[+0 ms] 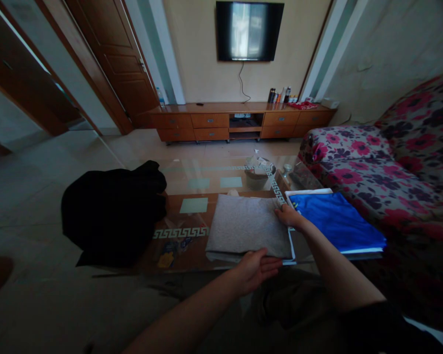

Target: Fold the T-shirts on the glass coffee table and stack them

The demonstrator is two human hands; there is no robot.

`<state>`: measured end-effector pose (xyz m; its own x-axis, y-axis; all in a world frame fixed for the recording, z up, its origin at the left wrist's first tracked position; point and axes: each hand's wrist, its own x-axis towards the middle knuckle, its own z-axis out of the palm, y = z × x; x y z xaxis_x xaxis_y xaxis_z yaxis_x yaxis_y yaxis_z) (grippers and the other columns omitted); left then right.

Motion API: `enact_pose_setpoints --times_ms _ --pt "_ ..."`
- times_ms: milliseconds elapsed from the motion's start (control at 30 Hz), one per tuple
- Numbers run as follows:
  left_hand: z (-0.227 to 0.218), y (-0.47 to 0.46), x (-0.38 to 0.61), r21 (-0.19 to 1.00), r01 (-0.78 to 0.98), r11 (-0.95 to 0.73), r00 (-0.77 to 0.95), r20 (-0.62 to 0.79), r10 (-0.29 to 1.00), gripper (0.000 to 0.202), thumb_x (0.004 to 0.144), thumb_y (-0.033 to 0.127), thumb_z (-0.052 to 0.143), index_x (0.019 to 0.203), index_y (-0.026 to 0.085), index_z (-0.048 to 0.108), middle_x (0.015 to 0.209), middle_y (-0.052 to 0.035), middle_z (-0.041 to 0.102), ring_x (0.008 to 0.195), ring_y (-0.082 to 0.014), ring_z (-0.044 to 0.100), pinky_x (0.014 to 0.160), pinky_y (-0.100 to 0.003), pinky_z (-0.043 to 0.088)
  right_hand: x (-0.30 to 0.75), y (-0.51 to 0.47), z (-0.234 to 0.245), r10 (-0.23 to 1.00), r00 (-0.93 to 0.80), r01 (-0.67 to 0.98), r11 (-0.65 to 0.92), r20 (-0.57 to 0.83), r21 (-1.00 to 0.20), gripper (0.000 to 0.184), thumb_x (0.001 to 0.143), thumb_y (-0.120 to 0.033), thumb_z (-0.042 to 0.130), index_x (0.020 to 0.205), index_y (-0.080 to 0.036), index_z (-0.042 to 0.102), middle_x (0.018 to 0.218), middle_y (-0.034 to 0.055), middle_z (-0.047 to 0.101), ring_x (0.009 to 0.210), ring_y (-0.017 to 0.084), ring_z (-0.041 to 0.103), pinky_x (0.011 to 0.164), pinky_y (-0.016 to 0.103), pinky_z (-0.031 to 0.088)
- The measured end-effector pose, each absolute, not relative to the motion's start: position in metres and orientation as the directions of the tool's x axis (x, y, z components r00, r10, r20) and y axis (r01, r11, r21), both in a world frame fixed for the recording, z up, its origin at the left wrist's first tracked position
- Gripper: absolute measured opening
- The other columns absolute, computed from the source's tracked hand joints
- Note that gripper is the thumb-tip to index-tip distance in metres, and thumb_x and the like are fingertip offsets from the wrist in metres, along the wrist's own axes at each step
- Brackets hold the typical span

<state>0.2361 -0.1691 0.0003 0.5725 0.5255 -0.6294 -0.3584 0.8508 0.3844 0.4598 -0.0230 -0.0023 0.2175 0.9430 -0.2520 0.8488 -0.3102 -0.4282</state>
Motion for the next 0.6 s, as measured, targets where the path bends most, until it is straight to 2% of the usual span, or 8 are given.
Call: enact_pose_setpoints --times_ms 133,233,267,333,400,433,500,600 --pt "0.007 -0.173 0.232 0.42 -0.155 0.894 0.651 -0.638 0.412 0.04 0.102 0.039 0.041 0.104 0.008 0.065 0.114 -0.0253 0.07 0.099 -0.0256 0.073 0.09 -0.037 0.054 0.46 -0.025 0.002 0.937 0.233 0.865 -0.322 -0.259 -0.386 0.035 0.091 -0.042 0.062 0.108 -0.011 0.065 0.113 0.0217 0.07 0.111 0.031 0.066 0.094 0.037 0.049" --pt "0.024 -0.169 0.225 0.594 0.025 0.804 0.735 -0.557 0.388 0.036 0.098 0.04 0.047 0.102 0.01 0.067 0.104 -0.0221 0.073 0.085 -0.0252 0.074 0.083 -0.039 0.054 0.458 -0.029 0.004 0.931 0.281 0.863 -0.35 -0.232 -0.363 0.052 0.088 -0.05 0.065 0.118 -0.007 0.062 0.116 0.0246 0.068 0.114 0.033 0.065 0.095 0.039 0.049" --pt "0.031 -0.164 0.221 0.694 0.041 0.718 0.742 -0.503 0.444 0.034 0.097 0.04 0.05 0.104 0.012 0.068 0.102 -0.0197 0.073 0.081 -0.0244 0.074 0.082 -0.038 0.054 0.457 -0.03 0.005 0.93 0.302 0.864 -0.36 -0.21 -0.352 0.06 0.086 -0.053 0.066 0.122 -0.006 0.06 0.118 0.0261 0.067 0.116 0.034 0.064 0.096 0.04 0.049" --pt "0.044 -0.152 0.208 0.9 0.043 0.435 0.678 -0.345 0.648 0.033 0.096 0.041 0.053 0.108 0.016 0.069 0.1 -0.0154 0.073 0.081 -0.0236 0.072 0.083 -0.039 0.053 0.455 -0.033 0.006 0.925 0.34 0.866 -0.378 -0.168 -0.327 0.072 0.082 -0.057 0.069 0.127 -0.002 0.058 0.123 0.0289 0.065 0.119 0.035 0.063 0.098 0.04 0.049" --pt "0.05 -0.137 0.192 0.99 0.132 0.039 0.524 -0.104 0.845 0.033 0.096 0.042 0.053 0.112 0.019 0.07 0.109 -0.0132 0.072 0.098 -0.0257 0.069 0.095 -0.041 0.051 0.452 -0.035 0.008 0.921 0.353 0.863 -0.388 -0.162 -0.324 0.072 0.079 -0.057 0.072 0.124 -0.002 0.061 0.122 0.029 0.065 0.119 0.035 0.063 0.097 0.039 0.05" --pt "0.051 -0.131 0.183 0.965 0.216 -0.147 0.467 0.03 0.884 0.034 0.097 0.04 0.052 0.118 0.021 0.069 0.119 -0.0124 0.07 0.111 -0.0269 0.065 0.104 -0.043 0.046 0.451 -0.035 0.01 0.92 0.349 0.857 -0.39 -0.178 -0.336 0.067 0.079 -0.056 0.073 0.12 -0.004 0.064 0.119 0.0277 0.067 0.117 0.034 0.064 0.095 0.039 0.051" --pt "0.046 -0.122 0.169 0.807 0.396 -0.438 0.489 0.218 0.845 0.038 0.099 0.036 0.049 0.131 0.023 0.063 0.139 -0.0103 0.06 0.133 -0.027 0.051 0.116 -0.045 0.035 0.45 -0.036 0.012 0.913 0.34 0.832 -0.404 -0.226 -0.381 0.056 0.078 -0.055 0.074 0.107 -0.007 0.07 0.108 0.0233 0.071 0.11 0.033 0.067 0.089 0.036 0.053" --pt "0.029 -0.124 0.159 0.491 0.548 -0.678 0.658 0.247 0.711 0.047 0.103 0.035 0.042 0.148 0.026 0.048 0.159 -0.0069 0.04 0.149 -0.0254 0.032 0.121 -0.047 0.027 0.449 -0.037 0.013 0.891 0.349 0.717 -0.454 -0.291 -0.53 0.043 0.073 -0.051 0.079 0.087 -0.011 0.072 0.089 0.0165 0.073 0.094 0.03 0.07 0.076 0.033 0.055"
